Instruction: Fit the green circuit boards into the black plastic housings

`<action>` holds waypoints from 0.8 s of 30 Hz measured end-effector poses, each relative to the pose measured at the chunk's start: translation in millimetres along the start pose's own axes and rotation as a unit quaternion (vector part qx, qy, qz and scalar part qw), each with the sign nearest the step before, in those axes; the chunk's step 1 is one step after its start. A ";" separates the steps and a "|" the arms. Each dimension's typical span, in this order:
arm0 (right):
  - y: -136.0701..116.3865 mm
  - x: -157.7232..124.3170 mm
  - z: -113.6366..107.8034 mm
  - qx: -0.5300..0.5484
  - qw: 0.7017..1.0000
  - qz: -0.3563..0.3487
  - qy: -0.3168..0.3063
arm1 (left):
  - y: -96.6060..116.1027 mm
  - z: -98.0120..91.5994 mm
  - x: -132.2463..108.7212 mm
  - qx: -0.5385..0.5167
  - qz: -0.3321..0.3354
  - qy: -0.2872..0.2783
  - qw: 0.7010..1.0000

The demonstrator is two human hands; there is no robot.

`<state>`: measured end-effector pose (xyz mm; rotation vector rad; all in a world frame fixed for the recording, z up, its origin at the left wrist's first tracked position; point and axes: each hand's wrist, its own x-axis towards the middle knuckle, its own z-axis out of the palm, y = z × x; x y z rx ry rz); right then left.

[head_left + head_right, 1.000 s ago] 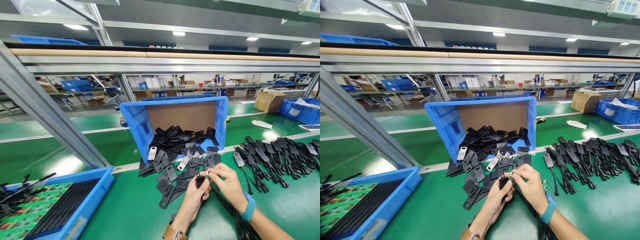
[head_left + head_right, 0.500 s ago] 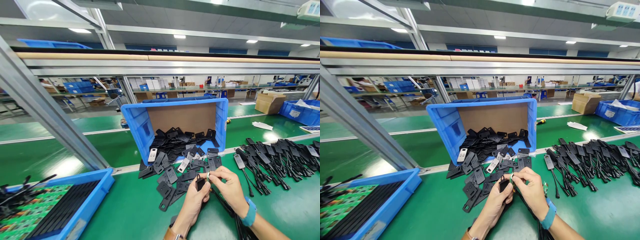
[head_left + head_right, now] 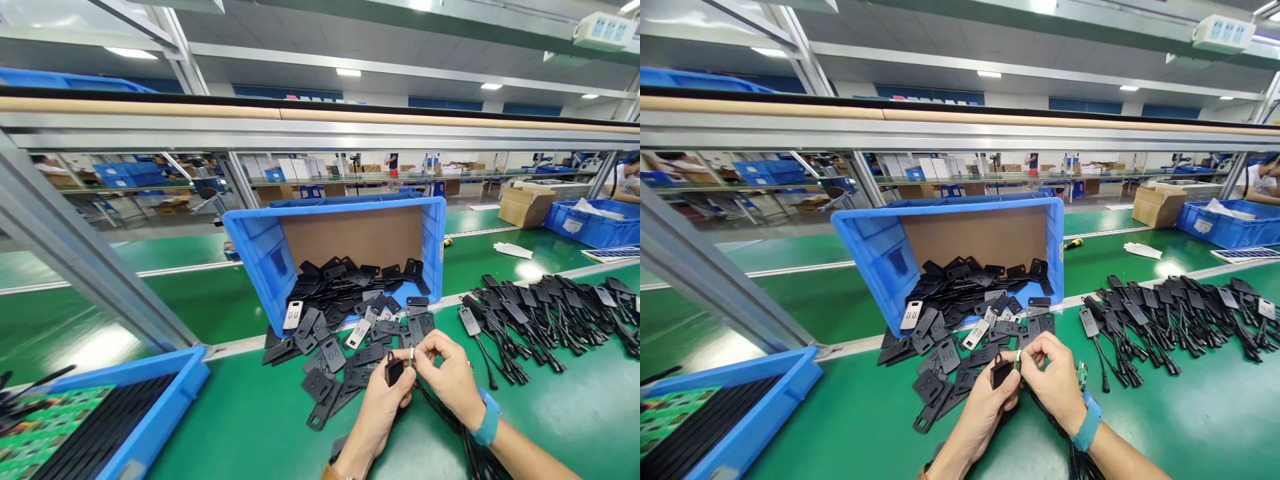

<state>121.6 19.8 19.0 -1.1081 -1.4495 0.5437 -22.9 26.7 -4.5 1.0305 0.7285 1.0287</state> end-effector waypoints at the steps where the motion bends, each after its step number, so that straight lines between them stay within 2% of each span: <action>1: -0.2 -0.4 0.4 -0.003 1.000 -0.004 -0.003 | -0.4 -0.2 0.7 0.004 0.000 0.003 1.000; 6: 9.3 3.0 -3.4 -0.014 1.000 -0.013 -0.023 | -1.2 -1.8 5.3 -0.004 0.003 0.053 0.999; 8: 23.7 11.7 -11.0 -0.086 0.996 0.001 -0.008 | -1.1 -2.8 7.3 -0.027 0.003 0.076 0.997; 11: 52.6 37.0 -28.7 -0.241 0.970 0.036 0.020 | 0.0 -4.4 8.9 -0.056 0.007 0.098 0.994; 13: 70.3 59.0 -39.4 -0.304 0.951 0.047 0.023 | 0.1 -5.9 9.1 -0.067 0.006 0.104 0.992; 17: 92.6 96.9 -42.4 -0.398 0.915 0.062 -0.005 | -3.3 -10.7 10.6 -0.086 0.002 0.110 0.990; 20: 98.3 112.4 -34.5 -0.448 0.890 0.082 -0.028 | -6.1 -13.4 11.9 -0.092 0.001 0.110 0.990; 24: 88.9 115.1 -31.8 -0.486 0.869 0.092 -0.006 | -3.1 -12.4 10.8 -0.104 -0.001 0.105 0.989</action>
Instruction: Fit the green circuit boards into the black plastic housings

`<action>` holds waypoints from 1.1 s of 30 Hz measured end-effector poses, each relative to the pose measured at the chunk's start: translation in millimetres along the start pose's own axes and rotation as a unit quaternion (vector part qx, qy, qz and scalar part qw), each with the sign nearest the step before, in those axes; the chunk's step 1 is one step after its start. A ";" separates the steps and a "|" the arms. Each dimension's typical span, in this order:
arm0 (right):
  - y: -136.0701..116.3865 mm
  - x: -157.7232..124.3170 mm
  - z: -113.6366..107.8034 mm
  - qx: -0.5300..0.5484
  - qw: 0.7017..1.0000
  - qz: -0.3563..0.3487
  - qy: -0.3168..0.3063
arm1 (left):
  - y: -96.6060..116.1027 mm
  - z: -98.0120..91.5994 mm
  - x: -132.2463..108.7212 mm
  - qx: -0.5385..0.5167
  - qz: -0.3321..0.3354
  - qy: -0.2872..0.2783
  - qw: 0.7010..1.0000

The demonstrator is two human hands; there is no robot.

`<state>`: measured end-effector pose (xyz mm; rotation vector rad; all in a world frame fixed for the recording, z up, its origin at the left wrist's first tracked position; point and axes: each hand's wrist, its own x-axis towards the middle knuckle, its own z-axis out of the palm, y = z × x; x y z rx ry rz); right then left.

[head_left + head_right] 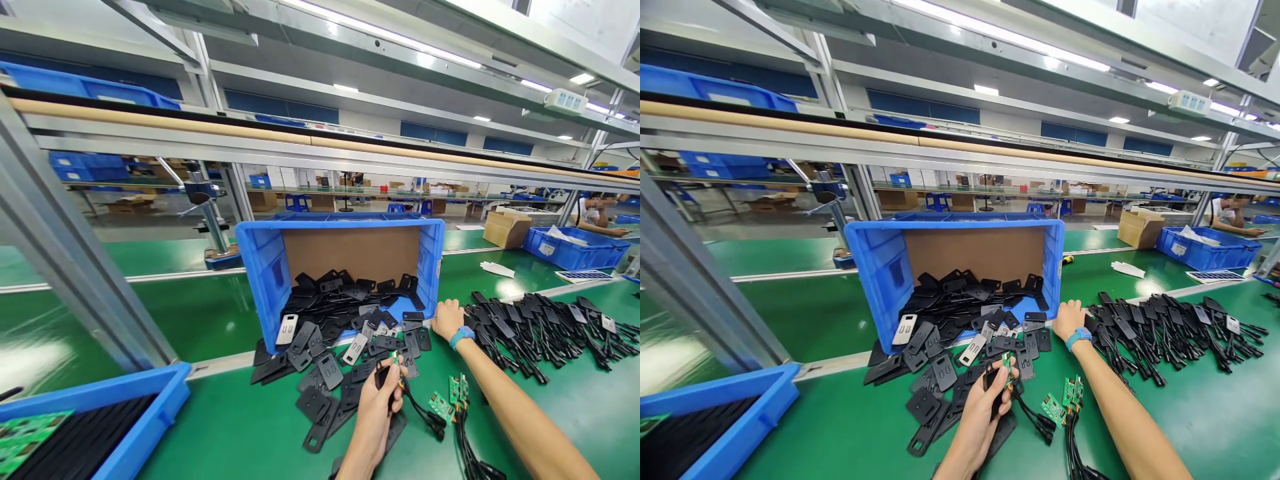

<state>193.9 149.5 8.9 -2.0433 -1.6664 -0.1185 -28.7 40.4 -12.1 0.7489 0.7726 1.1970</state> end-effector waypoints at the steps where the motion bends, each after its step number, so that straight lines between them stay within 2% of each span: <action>1: -2.0 -4.4 -4.8 -0.001 1.000 -0.002 0.010 | 1.6 1.1 -1.1 -0.007 -0.002 0.001 1.000; 4: -12.4 -32.1 -20.8 0.022 0.999 -0.037 0.022 | 6.5 4.5 -5.1 -0.035 -0.015 -0.001 0.999; 6: -23.8 -61.2 -29.4 0.069 0.993 -0.089 0.017 | 9.0 6.3 -7.2 -0.058 -0.022 0.001 0.998; 10: -47.3 -121.4 -36.5 0.230 0.943 -0.238 0.017 | 11.3 7.3 -9.1 -0.100 -0.031 0.023 0.994; 13: -54.7 -145.5 -33.8 0.268 0.921 -0.280 -0.028 | 11.5 5.9 -8.9 -0.121 -0.044 0.047 0.991; 17: -51.3 -149.3 -29.9 0.280 0.918 -0.273 -0.069 | 11.2 3.6 -7.5 -0.105 -0.042 0.044 0.993; 25: -48.4 -143.5 -41.8 0.239 0.918 -0.315 -0.018 | 13.9 6.4 -10.0 -0.009 -0.022 0.017 1.000; 29: -43.2 -136.4 -46.3 0.285 0.902 -0.323 -0.021 | 14.2 1.5 -10.3 0.019 -0.046 -0.035 0.998; 33: -36.6 -130.1 -46.4 0.324 0.879 -0.344 -0.065 | 14.2 -0.8 -9.8 0.033 -0.068 -0.066 0.995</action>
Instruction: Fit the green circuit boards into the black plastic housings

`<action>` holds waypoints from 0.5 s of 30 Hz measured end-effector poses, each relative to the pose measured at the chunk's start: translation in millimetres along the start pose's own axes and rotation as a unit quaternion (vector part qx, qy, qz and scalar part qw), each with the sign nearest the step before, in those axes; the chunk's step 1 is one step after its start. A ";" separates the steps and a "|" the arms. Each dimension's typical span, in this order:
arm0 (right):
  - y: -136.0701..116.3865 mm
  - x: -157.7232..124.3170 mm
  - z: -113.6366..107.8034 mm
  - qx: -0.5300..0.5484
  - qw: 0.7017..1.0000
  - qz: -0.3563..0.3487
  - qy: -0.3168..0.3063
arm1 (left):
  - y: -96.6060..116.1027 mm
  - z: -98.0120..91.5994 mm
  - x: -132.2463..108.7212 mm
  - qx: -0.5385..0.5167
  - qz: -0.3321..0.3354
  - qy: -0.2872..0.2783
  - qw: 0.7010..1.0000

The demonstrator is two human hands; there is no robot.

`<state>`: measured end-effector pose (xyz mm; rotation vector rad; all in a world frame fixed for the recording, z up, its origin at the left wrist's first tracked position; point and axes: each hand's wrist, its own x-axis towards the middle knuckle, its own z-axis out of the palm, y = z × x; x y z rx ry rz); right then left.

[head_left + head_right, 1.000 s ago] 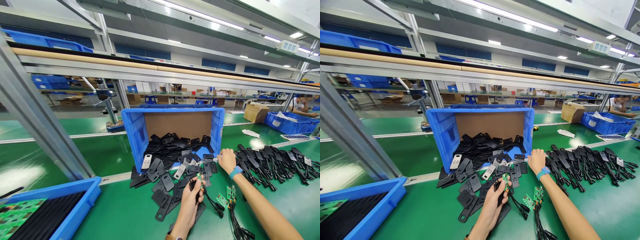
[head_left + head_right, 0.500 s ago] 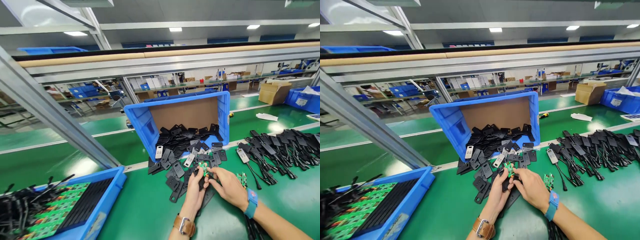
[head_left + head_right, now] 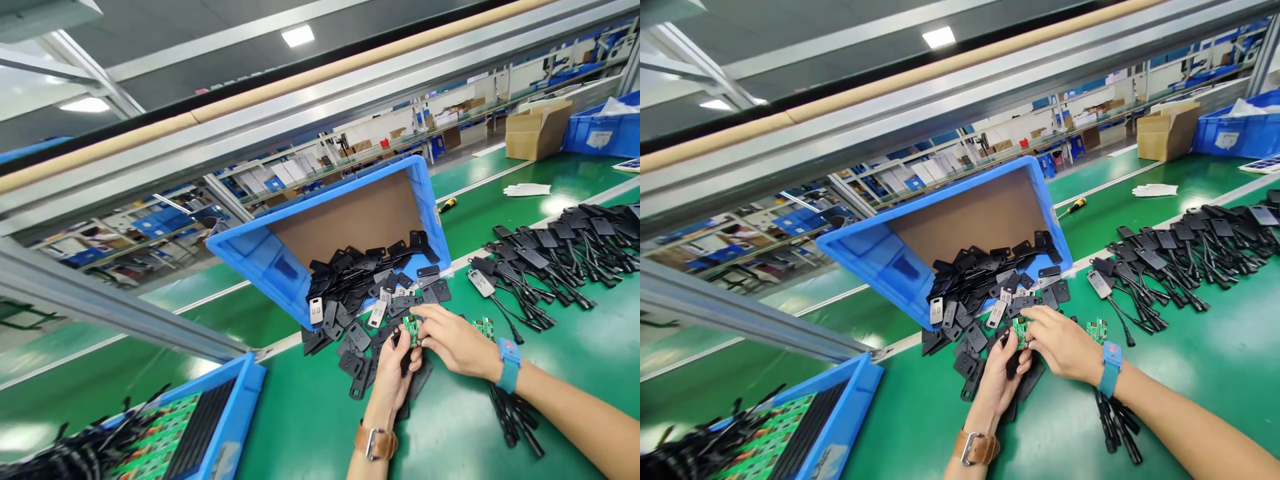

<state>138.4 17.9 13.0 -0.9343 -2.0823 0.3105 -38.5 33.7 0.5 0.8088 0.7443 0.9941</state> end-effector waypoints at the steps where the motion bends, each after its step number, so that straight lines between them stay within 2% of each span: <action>1: 1.4 -0.1 -0.6 0.017 1.000 0.002 -0.008 | 0.0 0.5 0.0 -0.001 -0.006 -0.006 1.000; 4: 3.9 -0.4 -2.0 0.044 0.999 0.011 -0.009 | 0.2 2.9 0.2 -0.040 -0.027 -0.001 0.999; 10: -3.2 1.5 -7.5 0.033 0.999 0.021 0.010 | -1.2 1.9 5.5 -0.164 -0.072 0.050 0.983; 15: -13.3 -0.2 -2.1 -0.027 1.000 0.004 -0.012 | -6.9 5.8 9.2 -0.193 -0.052 0.085 0.976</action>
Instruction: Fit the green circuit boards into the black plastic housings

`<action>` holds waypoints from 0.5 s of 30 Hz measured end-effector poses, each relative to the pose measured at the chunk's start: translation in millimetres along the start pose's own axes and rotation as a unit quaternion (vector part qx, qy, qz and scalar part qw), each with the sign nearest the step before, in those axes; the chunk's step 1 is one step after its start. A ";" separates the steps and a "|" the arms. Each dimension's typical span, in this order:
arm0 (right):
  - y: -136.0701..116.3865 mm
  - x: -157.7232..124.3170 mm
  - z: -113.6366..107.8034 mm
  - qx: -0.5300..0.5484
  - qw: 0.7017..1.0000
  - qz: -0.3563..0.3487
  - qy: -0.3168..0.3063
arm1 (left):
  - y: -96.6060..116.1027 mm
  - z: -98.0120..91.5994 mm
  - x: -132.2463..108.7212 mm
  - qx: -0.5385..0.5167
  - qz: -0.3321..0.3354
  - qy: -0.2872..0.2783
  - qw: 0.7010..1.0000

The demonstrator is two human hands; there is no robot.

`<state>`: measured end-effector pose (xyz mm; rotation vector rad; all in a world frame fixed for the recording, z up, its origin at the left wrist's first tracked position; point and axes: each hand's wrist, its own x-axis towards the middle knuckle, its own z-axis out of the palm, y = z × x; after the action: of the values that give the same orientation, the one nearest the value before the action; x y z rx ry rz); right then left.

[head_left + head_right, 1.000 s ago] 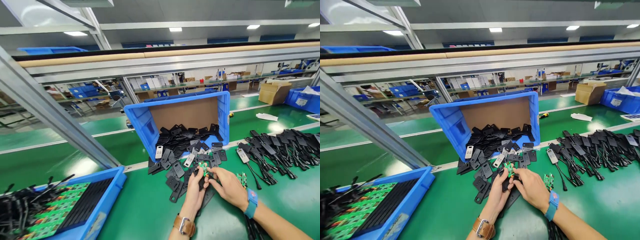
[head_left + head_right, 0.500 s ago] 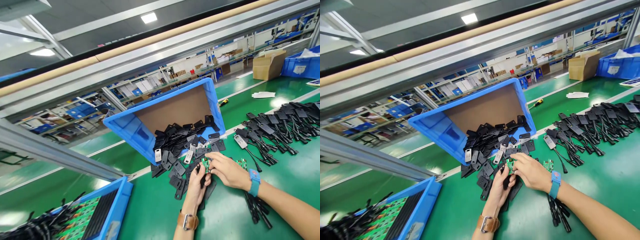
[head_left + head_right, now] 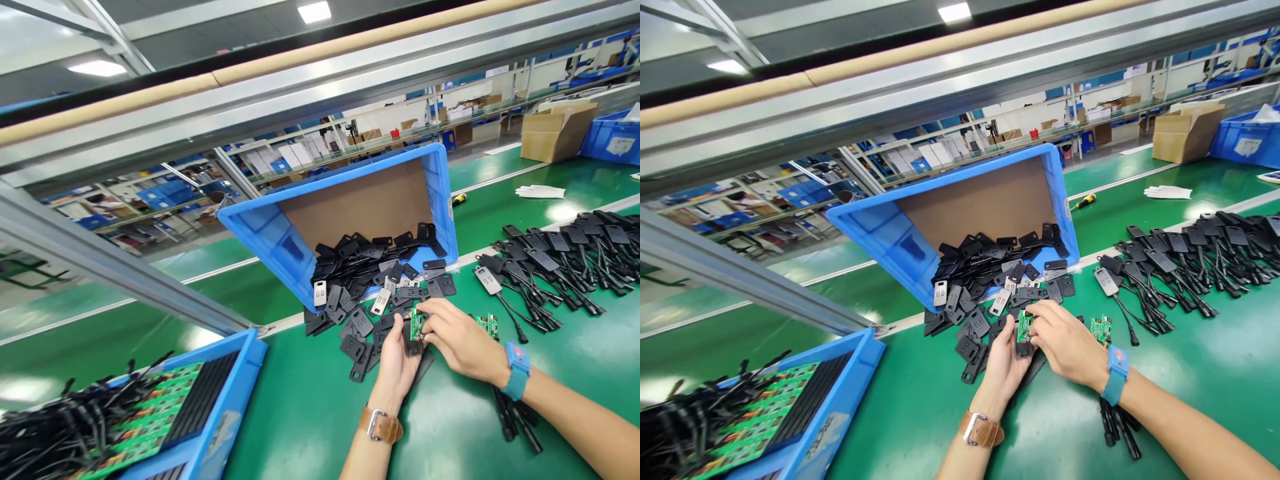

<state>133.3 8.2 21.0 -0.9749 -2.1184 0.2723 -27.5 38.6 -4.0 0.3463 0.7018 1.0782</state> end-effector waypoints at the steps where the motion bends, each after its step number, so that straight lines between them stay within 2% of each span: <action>1: -0.7 -0.9 2.6 -0.015 1.000 -0.003 -0.008 | -1.6 1.5 -0.8 0.001 0.007 0.006 1.000; 7: 0.4 -5.6 17.5 -0.113 0.992 -0.027 -0.044 | -6.0 10.0 -9.6 0.066 0.029 0.046 0.996; 15: -4.9 -5.2 21.2 -0.185 0.980 -0.042 -0.057 | -7.6 3.4 -8.1 0.142 0.053 0.041 0.988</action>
<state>117.3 3.6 6.0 -1.0965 -2.3601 -0.1190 -22.3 28.2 -3.0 0.5917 0.9214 1.0999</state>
